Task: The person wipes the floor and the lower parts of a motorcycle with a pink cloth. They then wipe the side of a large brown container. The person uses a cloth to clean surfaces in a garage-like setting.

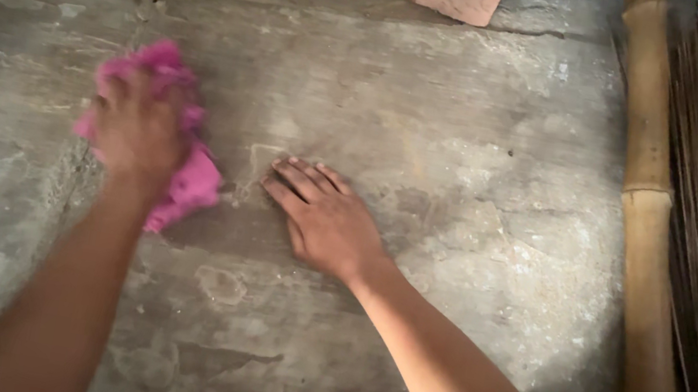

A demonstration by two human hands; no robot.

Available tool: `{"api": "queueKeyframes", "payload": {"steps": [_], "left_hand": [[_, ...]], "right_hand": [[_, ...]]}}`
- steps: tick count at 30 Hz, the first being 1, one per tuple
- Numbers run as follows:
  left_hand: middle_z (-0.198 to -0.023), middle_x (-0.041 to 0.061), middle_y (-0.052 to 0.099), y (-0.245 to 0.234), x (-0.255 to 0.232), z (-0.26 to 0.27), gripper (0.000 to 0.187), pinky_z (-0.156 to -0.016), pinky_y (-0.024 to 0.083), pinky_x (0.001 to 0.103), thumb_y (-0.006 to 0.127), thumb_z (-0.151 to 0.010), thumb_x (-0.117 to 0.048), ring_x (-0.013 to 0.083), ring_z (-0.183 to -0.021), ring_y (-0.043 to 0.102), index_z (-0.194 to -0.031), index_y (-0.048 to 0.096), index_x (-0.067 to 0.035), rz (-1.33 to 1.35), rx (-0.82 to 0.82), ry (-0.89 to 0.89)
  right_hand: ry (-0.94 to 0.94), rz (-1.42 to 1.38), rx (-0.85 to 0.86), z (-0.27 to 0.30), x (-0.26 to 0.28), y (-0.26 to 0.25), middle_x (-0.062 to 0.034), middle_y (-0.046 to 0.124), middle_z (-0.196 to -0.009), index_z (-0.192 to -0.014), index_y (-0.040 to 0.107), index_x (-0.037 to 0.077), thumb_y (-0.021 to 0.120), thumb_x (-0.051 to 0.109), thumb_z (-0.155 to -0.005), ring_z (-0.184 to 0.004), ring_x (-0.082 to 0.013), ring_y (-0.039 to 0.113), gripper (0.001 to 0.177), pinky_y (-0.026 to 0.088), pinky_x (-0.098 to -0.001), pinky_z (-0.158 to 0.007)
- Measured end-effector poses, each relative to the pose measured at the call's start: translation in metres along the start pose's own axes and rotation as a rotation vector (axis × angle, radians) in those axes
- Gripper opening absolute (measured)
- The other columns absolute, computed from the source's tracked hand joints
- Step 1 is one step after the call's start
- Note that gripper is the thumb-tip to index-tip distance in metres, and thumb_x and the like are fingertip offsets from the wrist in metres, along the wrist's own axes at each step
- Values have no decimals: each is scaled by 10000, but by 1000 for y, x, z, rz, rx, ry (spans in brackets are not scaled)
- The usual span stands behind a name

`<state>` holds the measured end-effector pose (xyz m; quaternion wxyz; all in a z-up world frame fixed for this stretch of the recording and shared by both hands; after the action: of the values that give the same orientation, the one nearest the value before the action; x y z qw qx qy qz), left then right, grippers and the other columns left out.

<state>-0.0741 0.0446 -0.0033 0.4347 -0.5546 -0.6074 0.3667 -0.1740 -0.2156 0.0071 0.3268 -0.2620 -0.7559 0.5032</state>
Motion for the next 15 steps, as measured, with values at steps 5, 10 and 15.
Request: {"api": "queueKeyframes", "payload": {"steps": [5,10,15], "left_hand": [[-1582,267,348,2,21,-19,535,-969,467,619,754,-784,-272,546,-1314,406,-1300,666,-167,43,109,-129],[-1516,198,448,-33,-36,38,436,-1017,451,610,694,-888,-221,478,-1300,471,-1321,654,-186,81,130,50],[-1395,129,521,-85,-87,116,582,-1026,420,621,723,-700,-196,449,-1224,485,-1279,664,-211,242,24,249]], "right_hand": [[-9,-14,-11,1,-2,-3,-72,449,-1572,-1451,520,151,533,209,-966,-1489,-234,365,488,236,-448,-1240],[-9,-34,-22,1,2,-6,-76,470,-1560,-1425,551,158,553,183,-924,-1483,-247,382,502,253,-448,-1237],[-21,-32,-70,2,0,-6,-108,495,-1532,-1421,564,112,555,204,-943,-1465,-261,405,487,267,-457,-1231]]}}
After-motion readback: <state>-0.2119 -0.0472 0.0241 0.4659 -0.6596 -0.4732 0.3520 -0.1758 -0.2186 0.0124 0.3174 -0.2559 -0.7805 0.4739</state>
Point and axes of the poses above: each hand's wrist, its own z-axis away from the middle knuckle, its own y-axis out of the palm, x = y × z, the point moved 2 cm from there along -z, towards the middle knuckle
